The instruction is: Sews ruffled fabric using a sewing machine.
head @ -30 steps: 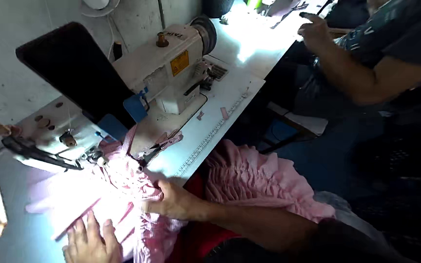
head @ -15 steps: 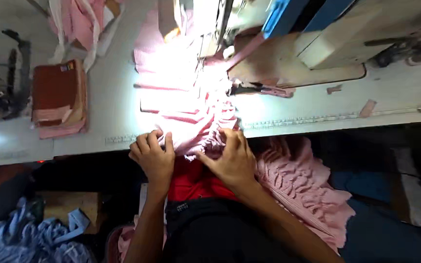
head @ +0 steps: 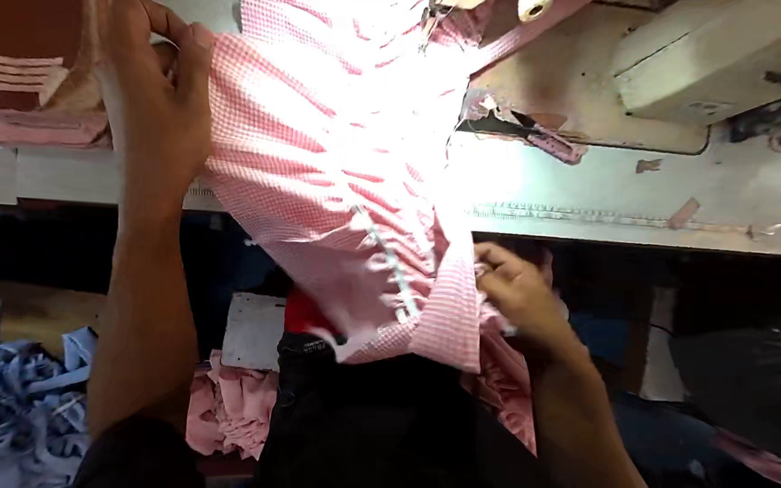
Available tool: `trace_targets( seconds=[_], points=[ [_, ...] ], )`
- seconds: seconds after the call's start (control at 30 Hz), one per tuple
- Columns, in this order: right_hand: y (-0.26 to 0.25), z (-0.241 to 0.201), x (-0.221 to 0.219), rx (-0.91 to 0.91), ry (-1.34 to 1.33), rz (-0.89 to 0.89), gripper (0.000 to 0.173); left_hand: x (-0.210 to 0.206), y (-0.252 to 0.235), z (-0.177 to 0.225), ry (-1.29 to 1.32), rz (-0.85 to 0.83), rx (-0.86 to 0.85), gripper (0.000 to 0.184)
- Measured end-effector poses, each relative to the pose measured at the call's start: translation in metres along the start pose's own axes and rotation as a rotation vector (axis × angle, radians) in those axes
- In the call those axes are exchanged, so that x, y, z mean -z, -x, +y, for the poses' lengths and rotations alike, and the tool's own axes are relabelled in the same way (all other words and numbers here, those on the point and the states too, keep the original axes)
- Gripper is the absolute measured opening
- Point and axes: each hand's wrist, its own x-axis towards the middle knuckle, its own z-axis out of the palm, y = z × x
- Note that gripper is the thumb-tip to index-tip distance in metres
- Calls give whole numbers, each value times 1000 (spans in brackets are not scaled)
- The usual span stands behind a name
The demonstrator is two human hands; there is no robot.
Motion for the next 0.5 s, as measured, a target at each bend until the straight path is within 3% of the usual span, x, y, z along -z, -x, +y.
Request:
trace_targets(
  seconds=[0.07, 0.1, 0.17, 0.2, 0.33, 0.43, 0.5],
  points=[
    [6, 10, -5, 20, 483, 184, 30, 1, 5, 13, -174, -95, 1, 44],
    [9, 9, -7, 60, 603, 318, 34, -4, 13, 21, -265, -106, 7, 44],
    [9, -10, -13, 208, 676, 580, 32, -19, 25, 34, -386, -29, -59, 48],
    [6, -24, -19, 307, 659, 630, 30, -29, 25, 42, -373, 10, -176, 50],
    [-52, -63, -40, 665, 562, 455, 27, -99, -6, 78, -152, -117, -709, 45],
    [-128, -70, -41, 617, 605, 457, 32, -139, -31, 74, -136, -282, -832, 58],
    [-169, -65, -36, 466, 777, 465, 34, -145, -31, 65, -122, -318, -812, 53]
  ],
)
